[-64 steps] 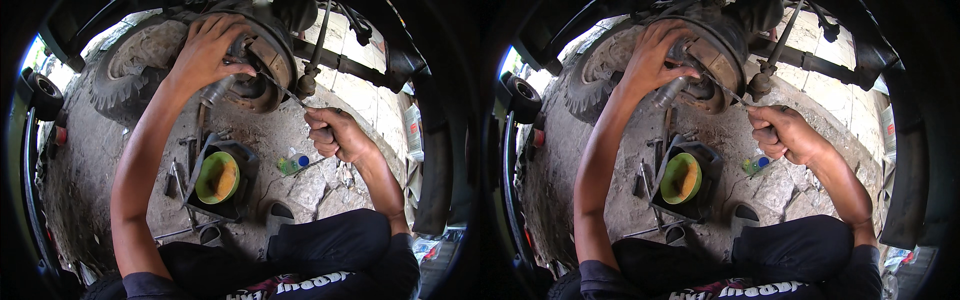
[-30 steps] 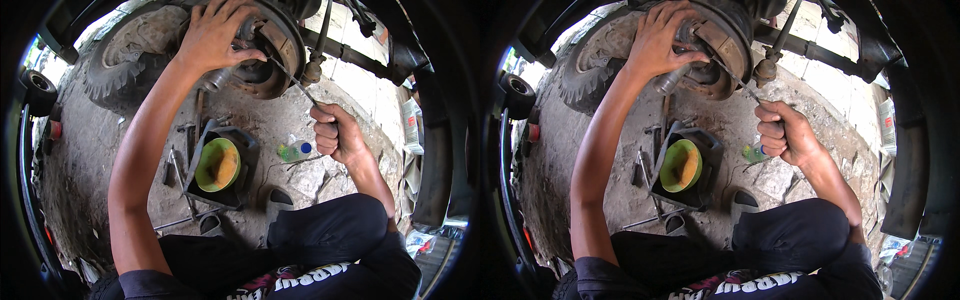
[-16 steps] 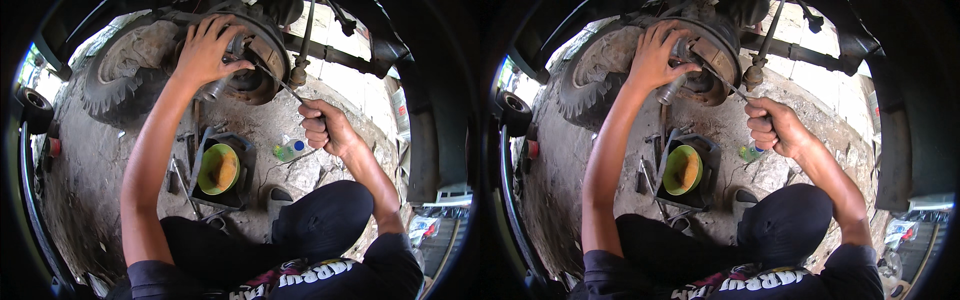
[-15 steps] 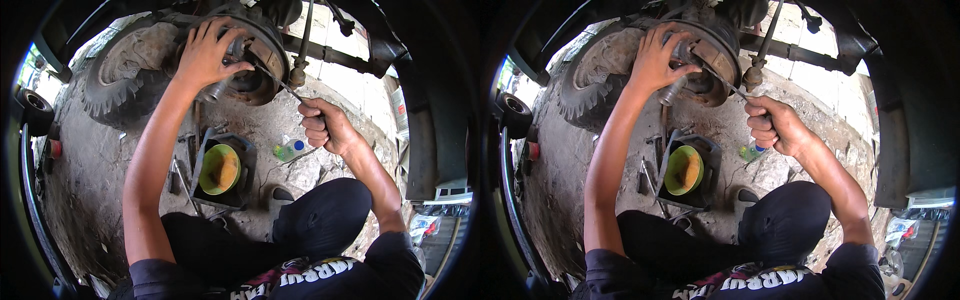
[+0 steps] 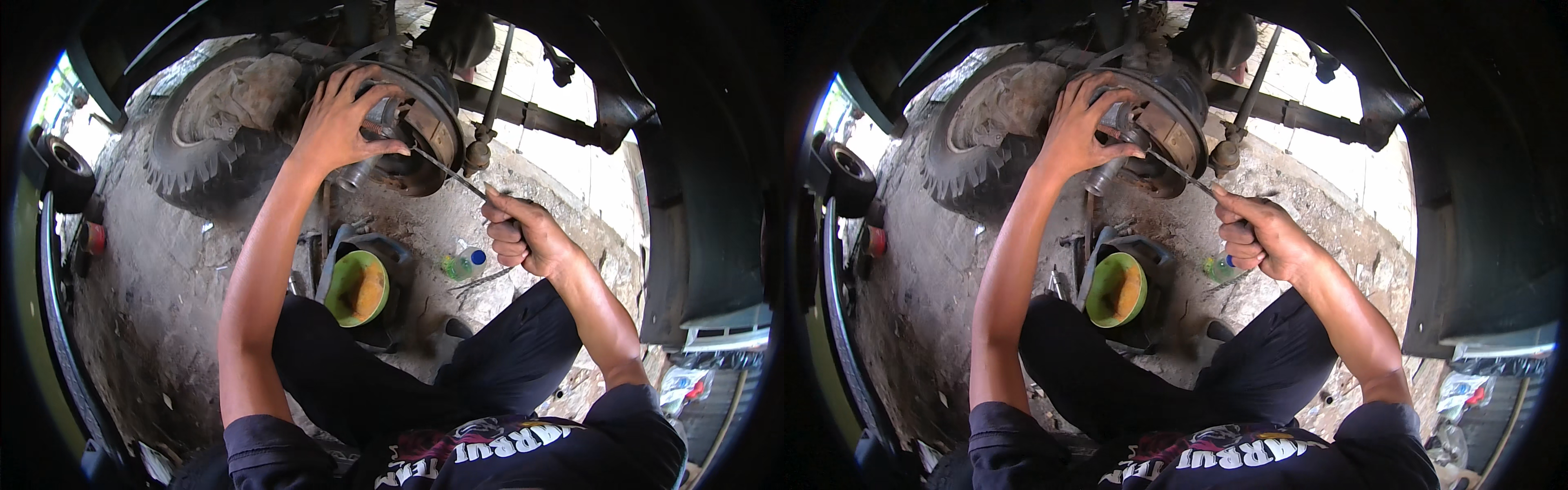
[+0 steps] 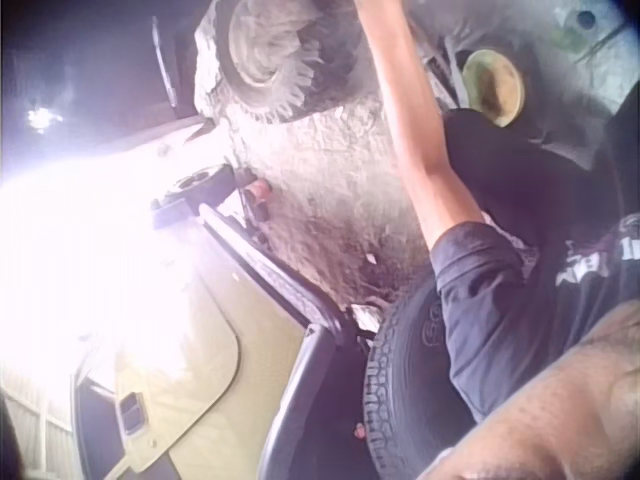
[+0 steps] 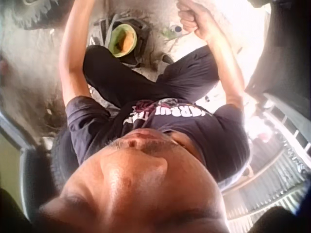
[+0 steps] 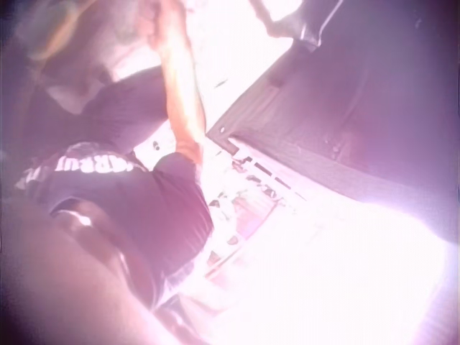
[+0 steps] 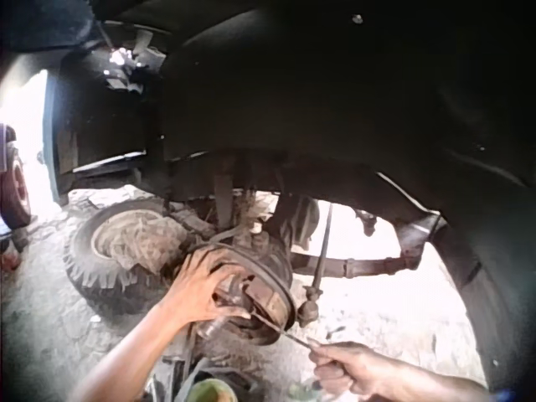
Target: The person works on a vehicle's drum brake assembly, using a tool to manipulate a spring and component within the brake mechanism.
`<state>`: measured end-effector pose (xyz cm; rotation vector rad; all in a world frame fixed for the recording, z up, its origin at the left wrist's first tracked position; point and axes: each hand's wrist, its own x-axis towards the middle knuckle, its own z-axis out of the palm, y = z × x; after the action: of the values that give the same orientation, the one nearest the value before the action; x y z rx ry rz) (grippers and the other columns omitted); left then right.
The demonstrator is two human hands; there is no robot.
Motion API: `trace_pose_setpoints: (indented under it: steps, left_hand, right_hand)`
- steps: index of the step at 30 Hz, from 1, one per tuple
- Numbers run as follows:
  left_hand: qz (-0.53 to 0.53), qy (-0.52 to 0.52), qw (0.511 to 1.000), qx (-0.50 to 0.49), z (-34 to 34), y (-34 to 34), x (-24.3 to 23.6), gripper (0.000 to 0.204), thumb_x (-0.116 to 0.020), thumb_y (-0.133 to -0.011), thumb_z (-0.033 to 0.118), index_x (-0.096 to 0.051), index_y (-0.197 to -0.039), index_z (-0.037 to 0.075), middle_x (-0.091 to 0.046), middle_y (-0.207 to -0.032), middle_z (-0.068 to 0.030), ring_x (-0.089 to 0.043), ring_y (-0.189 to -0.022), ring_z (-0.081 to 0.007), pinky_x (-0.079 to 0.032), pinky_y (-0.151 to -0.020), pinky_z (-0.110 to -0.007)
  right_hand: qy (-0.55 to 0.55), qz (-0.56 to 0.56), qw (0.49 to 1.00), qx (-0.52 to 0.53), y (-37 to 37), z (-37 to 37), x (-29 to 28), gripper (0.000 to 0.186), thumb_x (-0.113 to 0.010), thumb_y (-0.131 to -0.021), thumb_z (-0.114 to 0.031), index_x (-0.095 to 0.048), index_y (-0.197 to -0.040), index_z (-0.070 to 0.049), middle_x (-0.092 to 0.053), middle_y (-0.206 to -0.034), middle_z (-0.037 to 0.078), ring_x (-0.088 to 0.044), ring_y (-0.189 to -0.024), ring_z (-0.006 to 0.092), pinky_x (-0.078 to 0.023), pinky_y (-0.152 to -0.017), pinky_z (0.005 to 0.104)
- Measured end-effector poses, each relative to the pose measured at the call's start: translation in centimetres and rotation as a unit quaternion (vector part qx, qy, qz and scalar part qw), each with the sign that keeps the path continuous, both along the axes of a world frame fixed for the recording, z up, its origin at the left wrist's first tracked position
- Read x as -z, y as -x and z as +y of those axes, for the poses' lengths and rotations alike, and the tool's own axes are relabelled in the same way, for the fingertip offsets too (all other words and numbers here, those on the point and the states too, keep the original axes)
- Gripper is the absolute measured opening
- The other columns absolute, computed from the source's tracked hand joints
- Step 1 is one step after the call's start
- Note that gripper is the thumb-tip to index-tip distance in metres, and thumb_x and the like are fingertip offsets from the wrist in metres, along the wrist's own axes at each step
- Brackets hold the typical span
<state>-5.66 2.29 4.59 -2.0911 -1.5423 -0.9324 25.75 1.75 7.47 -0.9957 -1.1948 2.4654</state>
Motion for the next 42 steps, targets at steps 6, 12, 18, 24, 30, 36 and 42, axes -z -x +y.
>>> trace_pose_setpoints:
  steps: [6, 12, 18, 24, 30, 36, 42]
  left_hand:
    - [-0.028, -0.046, 0.998, -0.010, 0.6, -0.9, 1.0, 0.076, -0.084, -0.049, 0.057, -0.062, -0.112, 0.021, -0.050, -0.132, -0.0057, -0.038, -0.129, -0.0347, -0.032, -0.106, -0.052]
    - [-0.031, -0.105, 0.993, -0.036, 1.2, -1.1, 1.8, 0.075, -0.078, -0.049, 0.068, -0.064, -0.107, 0.022, -0.051, -0.132, -0.0007, -0.041, -0.126, -0.0321, -0.034, -0.101, -0.056]
    - [-0.046, -0.091, 0.994, -0.029, 1.2, -1.4, 2.0, 0.074, -0.081, -0.047, 0.064, -0.064, -0.108, 0.026, -0.050, -0.132, -0.0016, -0.040, -0.128, -0.0321, -0.034, -0.103, -0.053]
    - [-0.055, -0.097, 0.994, -0.019, 1.4, -1.1, 2.1, 0.075, -0.079, -0.047, 0.066, -0.063, -0.111, 0.029, -0.050, -0.133, -0.0001, -0.039, -0.129, -0.0311, -0.033, -0.103, -0.055]
    - [-0.050, -0.084, 0.995, -0.009, 1.1, -1.2, 2.2, 0.079, -0.087, -0.045, 0.055, -0.063, -0.115, 0.027, -0.047, -0.135, -0.0041, -0.037, -0.129, -0.0353, -0.034, -0.105, -0.052]
    - [-0.061, -0.086, 0.994, -0.017, 1.2, -1.6, 2.2, 0.078, -0.087, -0.044, 0.053, -0.064, -0.114, 0.027, -0.047, -0.135, -0.0038, -0.037, -0.129, -0.0352, -0.035, -0.105, -0.051]
    - [-0.066, -0.084, 0.994, 0.004, 1.0, -1.1, 2.0, 0.076, -0.087, -0.046, 0.050, -0.065, -0.115, 0.027, -0.048, -0.135, -0.0041, -0.038, -0.129, -0.0337, -0.035, -0.105, -0.050]
  right_hand:
    - [-0.023, -0.036, 0.999, -0.007, -1.5, 1.7, 0.8, 0.030, -0.055, -0.096, -0.025, -0.037, -0.073, -0.017, -0.023, -0.054, -0.009, -0.019, -0.040, 0.0027, -0.014, -0.037, 0.0219]
    - [-0.023, -0.050, 0.998, -0.014, -2.1, 2.1, 0.6, 0.025, -0.059, -0.085, 0.000, -0.041, -0.077, -0.016, -0.021, -0.053, -0.010, -0.019, -0.037, 0.0026, -0.013, -0.037, 0.0237]
    - [0.055, -0.043, 0.997, 0.013, -2.6, 2.0, 1.6, 0.020, -0.056, -0.083, 0.003, -0.049, -0.083, -0.015, -0.021, -0.052, -0.010, -0.018, -0.037, 0.0034, -0.014, -0.038, 0.0241]
    - [0.048, -0.044, 0.998, 0.025, -2.1, 1.6, 1.7, 0.019, -0.055, -0.081, 0.005, -0.052, -0.088, -0.012, -0.022, -0.052, -0.009, -0.019, -0.037, 0.0038, -0.016, -0.038, 0.0250]
    - [0.022, -0.037, 0.999, 0.020, -1.9, 1.5, 1.8, 0.028, -0.055, -0.081, 0.007, -0.038, -0.075, -0.015, -0.023, -0.053, -0.008, -0.021, -0.037, 0.0034, -0.016, -0.037, 0.0244]
    - [0.046, -0.026, 0.998, 0.023, -1.6, 1.0, 1.6, 0.034, -0.054, -0.081, 0.006, -0.030, -0.071, -0.017, -0.022, -0.052, -0.007, -0.020, -0.036, 0.0037, -0.014, -0.036, 0.0246]
    - [0.069, -0.031, 0.997, 0.031, -1.1, 0.2, 1.4, 0.034, -0.056, -0.081, 0.004, -0.032, -0.071, -0.017, -0.022, -0.053, -0.008, -0.020, -0.037, 0.0038, -0.013, -0.037, 0.0245]
